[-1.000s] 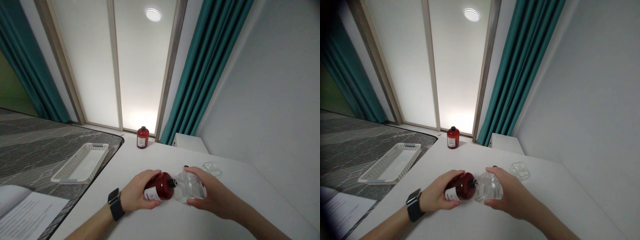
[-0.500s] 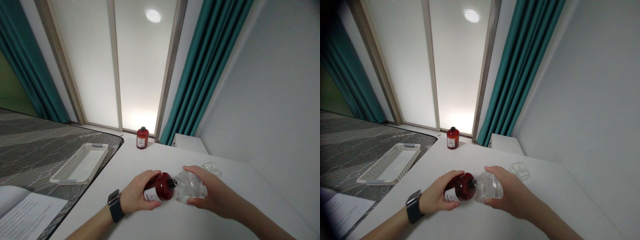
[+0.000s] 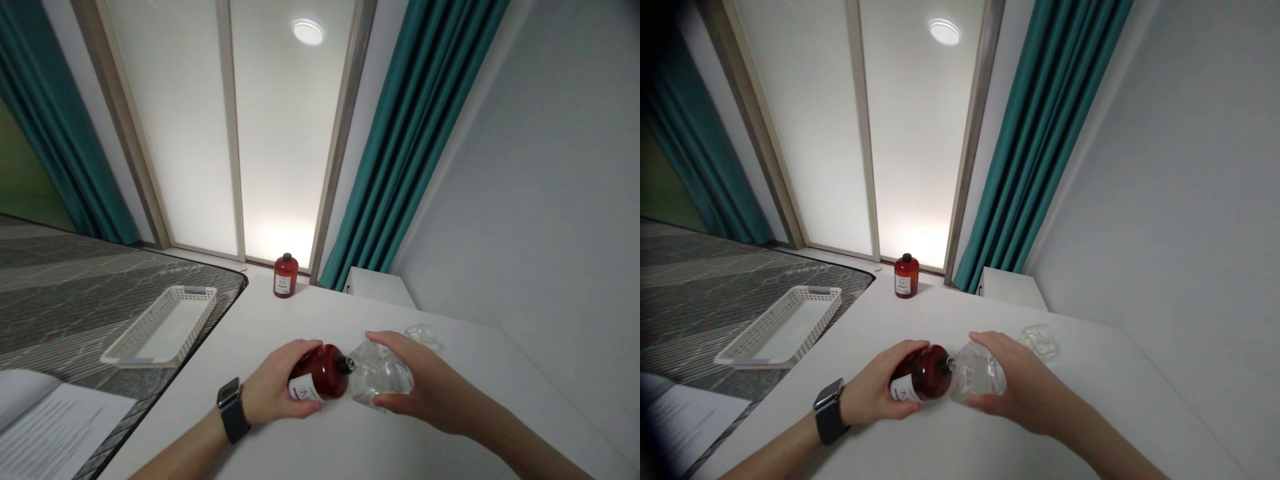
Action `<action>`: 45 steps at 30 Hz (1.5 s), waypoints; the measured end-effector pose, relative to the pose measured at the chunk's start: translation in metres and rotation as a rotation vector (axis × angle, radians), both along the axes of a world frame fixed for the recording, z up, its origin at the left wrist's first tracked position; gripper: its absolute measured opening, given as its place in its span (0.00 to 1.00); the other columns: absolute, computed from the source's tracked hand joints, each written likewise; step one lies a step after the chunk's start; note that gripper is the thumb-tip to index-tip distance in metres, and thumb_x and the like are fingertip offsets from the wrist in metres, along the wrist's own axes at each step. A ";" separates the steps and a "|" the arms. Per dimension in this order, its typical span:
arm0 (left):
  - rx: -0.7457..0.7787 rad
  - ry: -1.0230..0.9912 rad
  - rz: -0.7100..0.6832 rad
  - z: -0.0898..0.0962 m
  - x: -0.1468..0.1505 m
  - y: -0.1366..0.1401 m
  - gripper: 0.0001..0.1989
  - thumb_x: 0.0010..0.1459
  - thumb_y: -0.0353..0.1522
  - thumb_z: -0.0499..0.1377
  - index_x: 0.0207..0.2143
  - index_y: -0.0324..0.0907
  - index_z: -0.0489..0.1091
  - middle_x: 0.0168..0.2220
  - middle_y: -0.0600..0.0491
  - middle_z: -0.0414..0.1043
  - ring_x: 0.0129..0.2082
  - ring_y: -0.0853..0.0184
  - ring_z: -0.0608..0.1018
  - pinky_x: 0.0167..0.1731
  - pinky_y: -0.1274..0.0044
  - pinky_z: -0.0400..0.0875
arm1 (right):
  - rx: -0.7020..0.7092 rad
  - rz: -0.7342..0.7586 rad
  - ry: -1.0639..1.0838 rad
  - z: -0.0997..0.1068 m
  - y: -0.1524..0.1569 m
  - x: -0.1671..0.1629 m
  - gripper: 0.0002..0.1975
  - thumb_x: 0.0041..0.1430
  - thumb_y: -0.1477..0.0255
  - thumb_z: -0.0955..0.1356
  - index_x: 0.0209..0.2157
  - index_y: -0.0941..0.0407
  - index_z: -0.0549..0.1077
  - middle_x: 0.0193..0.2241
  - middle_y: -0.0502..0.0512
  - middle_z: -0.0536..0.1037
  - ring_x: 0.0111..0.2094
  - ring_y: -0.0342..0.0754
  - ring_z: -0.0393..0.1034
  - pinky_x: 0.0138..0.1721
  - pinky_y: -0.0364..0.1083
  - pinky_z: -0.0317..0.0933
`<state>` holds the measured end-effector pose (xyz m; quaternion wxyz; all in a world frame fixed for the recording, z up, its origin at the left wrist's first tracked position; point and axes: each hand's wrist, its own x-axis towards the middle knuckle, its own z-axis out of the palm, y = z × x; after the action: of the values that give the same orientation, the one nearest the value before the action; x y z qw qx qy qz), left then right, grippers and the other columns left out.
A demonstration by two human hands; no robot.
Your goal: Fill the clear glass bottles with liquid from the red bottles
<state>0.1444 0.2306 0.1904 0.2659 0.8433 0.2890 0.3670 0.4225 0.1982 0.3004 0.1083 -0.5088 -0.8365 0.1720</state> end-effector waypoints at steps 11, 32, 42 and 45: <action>-0.043 -0.002 -0.002 0.001 0.000 -0.001 0.37 0.48 0.39 0.67 0.59 0.44 0.58 0.52 0.44 0.71 0.49 0.54 0.76 0.51 0.64 0.71 | -0.014 -0.007 0.027 -0.005 0.001 0.003 0.39 0.48 0.64 0.75 0.61 0.53 0.64 0.61 0.63 0.68 0.61 0.62 0.64 0.61 0.62 0.57; -0.045 -0.034 0.001 0.000 0.001 -0.002 0.37 0.48 0.38 0.67 0.59 0.44 0.57 0.53 0.44 0.71 0.49 0.54 0.76 0.52 0.64 0.71 | -0.010 0.001 0.021 0.001 0.002 -0.001 0.39 0.48 0.64 0.75 0.61 0.55 0.65 0.61 0.64 0.69 0.59 0.61 0.65 0.60 0.60 0.59; -0.058 -0.035 0.010 -0.001 0.000 -0.001 0.37 0.48 0.38 0.68 0.59 0.46 0.58 0.53 0.45 0.71 0.49 0.54 0.76 0.51 0.63 0.71 | 0.006 0.019 0.030 0.001 0.003 0.001 0.39 0.47 0.64 0.76 0.61 0.54 0.65 0.60 0.63 0.70 0.59 0.61 0.66 0.60 0.60 0.60; -0.054 -0.033 0.013 0.000 0.000 -0.001 0.37 0.48 0.38 0.68 0.59 0.45 0.58 0.53 0.45 0.71 0.49 0.54 0.76 0.51 0.64 0.71 | -0.002 0.012 0.025 0.003 0.002 -0.001 0.39 0.47 0.65 0.76 0.61 0.55 0.65 0.60 0.64 0.69 0.59 0.61 0.66 0.60 0.60 0.60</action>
<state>0.1447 0.2292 0.1899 0.2909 0.8279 0.2997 0.3744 0.4216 0.2005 0.3033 0.1172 -0.5016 -0.8381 0.1796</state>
